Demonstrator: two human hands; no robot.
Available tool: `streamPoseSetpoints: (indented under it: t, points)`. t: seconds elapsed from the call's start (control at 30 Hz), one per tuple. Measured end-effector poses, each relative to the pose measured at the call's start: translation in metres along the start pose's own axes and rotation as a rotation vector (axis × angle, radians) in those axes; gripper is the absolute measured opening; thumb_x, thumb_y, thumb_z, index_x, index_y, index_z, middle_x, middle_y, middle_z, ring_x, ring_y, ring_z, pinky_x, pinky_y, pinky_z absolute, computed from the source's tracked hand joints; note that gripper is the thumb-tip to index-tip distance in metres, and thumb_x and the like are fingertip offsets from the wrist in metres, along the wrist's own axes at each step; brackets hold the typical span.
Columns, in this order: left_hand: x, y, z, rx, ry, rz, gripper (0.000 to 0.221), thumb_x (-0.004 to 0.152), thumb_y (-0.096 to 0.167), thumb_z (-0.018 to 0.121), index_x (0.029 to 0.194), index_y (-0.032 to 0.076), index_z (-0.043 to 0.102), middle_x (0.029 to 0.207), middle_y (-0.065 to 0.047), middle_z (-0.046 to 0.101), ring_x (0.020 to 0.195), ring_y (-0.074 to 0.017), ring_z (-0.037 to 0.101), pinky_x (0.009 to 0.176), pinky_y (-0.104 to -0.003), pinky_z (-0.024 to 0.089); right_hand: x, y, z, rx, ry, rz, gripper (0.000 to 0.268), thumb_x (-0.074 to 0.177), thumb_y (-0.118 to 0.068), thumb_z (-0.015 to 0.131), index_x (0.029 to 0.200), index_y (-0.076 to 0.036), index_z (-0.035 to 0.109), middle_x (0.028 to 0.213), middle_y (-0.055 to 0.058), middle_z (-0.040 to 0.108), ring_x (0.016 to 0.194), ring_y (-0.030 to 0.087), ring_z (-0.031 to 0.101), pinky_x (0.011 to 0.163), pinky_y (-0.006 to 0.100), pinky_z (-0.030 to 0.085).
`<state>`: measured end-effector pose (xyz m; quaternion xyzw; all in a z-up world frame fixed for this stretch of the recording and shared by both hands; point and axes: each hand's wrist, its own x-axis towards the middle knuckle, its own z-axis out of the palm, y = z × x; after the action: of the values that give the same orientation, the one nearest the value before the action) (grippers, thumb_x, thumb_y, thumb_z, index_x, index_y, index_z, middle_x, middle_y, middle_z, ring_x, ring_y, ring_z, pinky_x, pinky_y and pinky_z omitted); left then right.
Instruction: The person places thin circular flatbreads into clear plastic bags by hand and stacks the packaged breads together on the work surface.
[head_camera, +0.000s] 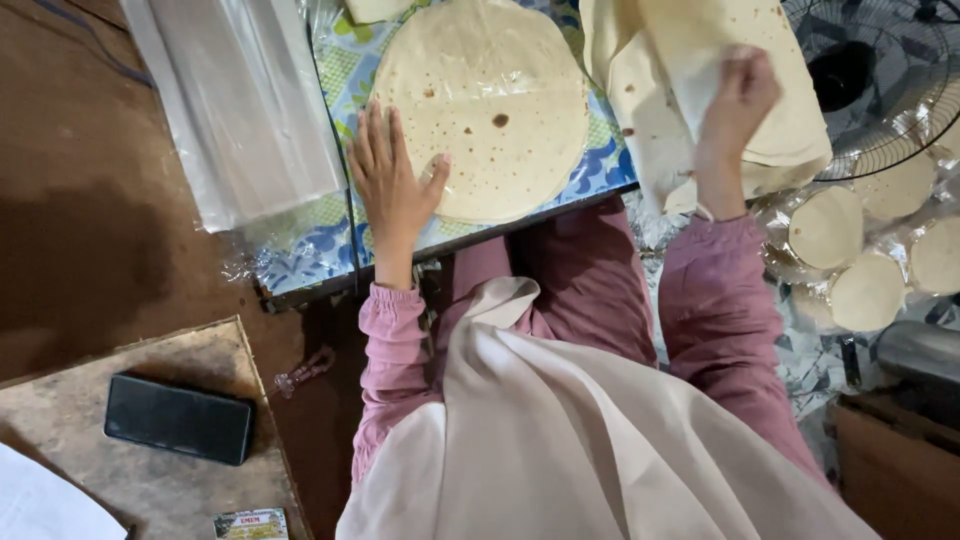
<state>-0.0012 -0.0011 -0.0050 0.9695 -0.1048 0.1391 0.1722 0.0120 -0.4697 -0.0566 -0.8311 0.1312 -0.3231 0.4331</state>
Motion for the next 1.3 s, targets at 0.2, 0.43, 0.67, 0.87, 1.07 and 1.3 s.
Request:
streamPoseSetpoints:
  t: [0.2,0.43,0.67,0.87,1.07,1.3]
  points:
    - [-0.001,-0.002,0.003,-0.035,0.018,-0.006,0.085,0.095,0.052,0.072,0.159,0.007,0.039,0.168,-0.016,0.030,0.157,-0.0349,0.023,0.128,-0.059,0.018,0.014,-0.025,-0.029,0.658,0.062,0.344,0.016,0.100,-0.016,0.082,0.093,-0.002,0.075,0.087,0.000,0.073,0.080,0.008,0.061,0.077,0.025,0.051]
    - [-0.003,0.005,-0.008,-0.020,0.061,-0.007,0.089,0.092,0.053,0.075,0.161,0.012,0.037,0.169,-0.017,0.024,0.157,-0.0387,0.019,0.126,-0.064,0.016,0.020,-0.043,-0.044,0.581,-0.327,0.404,0.029,0.104,-0.019,0.084,0.087,-0.007,0.064,0.087,-0.004,0.063,0.079,0.006,0.053,0.076,0.023,0.044]
    - [-0.002,0.007,-0.010,-0.078,0.053,-0.008,0.089,0.091,0.050,0.078,0.162,0.016,0.037,0.170,-0.016,0.020,0.157,-0.0395,0.018,0.126,-0.065,0.017,0.034,-0.075,-0.052,0.524,-0.571,0.552,0.017,0.102,-0.018,0.074,0.106,-0.002,0.077,0.088,0.003,0.071,0.073,0.011,0.066,0.065,0.027,0.053]
    - [0.001,0.008,-0.018,-0.100,0.107,0.045,0.077,0.091,0.044,0.076,0.154,0.014,0.046,0.165,-0.016,0.030,0.153,-0.0387,0.026,0.124,-0.063,0.020,0.027,-0.082,-0.020,0.030,-0.746,0.222,0.024,0.091,-0.019,0.086,0.104,0.000,0.077,0.085,0.008,0.074,0.065,0.013,0.068,0.058,0.027,0.054]
    - [-0.009,0.033,-0.026,-0.136,0.330,0.223,0.035,0.096,0.023,0.072,0.128,0.014,0.063,0.139,-0.007,0.058,0.136,-0.0295,0.053,0.122,-0.057,0.034,0.035,-0.095,-0.010,-0.234,-0.823,0.150,0.022,0.094,-0.020,0.083,0.108,-0.003,0.081,0.084,0.010,0.076,0.065,0.014,0.071,0.062,0.028,0.057]
    - [0.009,0.158,0.009,-0.622,0.117,0.233,0.027,0.096,0.017,0.069,0.122,0.013,0.067,0.116,-0.008,0.069,0.114,-0.0303,0.064,0.106,-0.044,0.050,0.021,-0.121,-0.017,-0.219,-0.867,0.180,0.022,0.091,-0.022,0.081,0.107,-0.006,0.079,0.086,0.007,0.077,0.064,0.014,0.072,0.063,0.028,0.058]
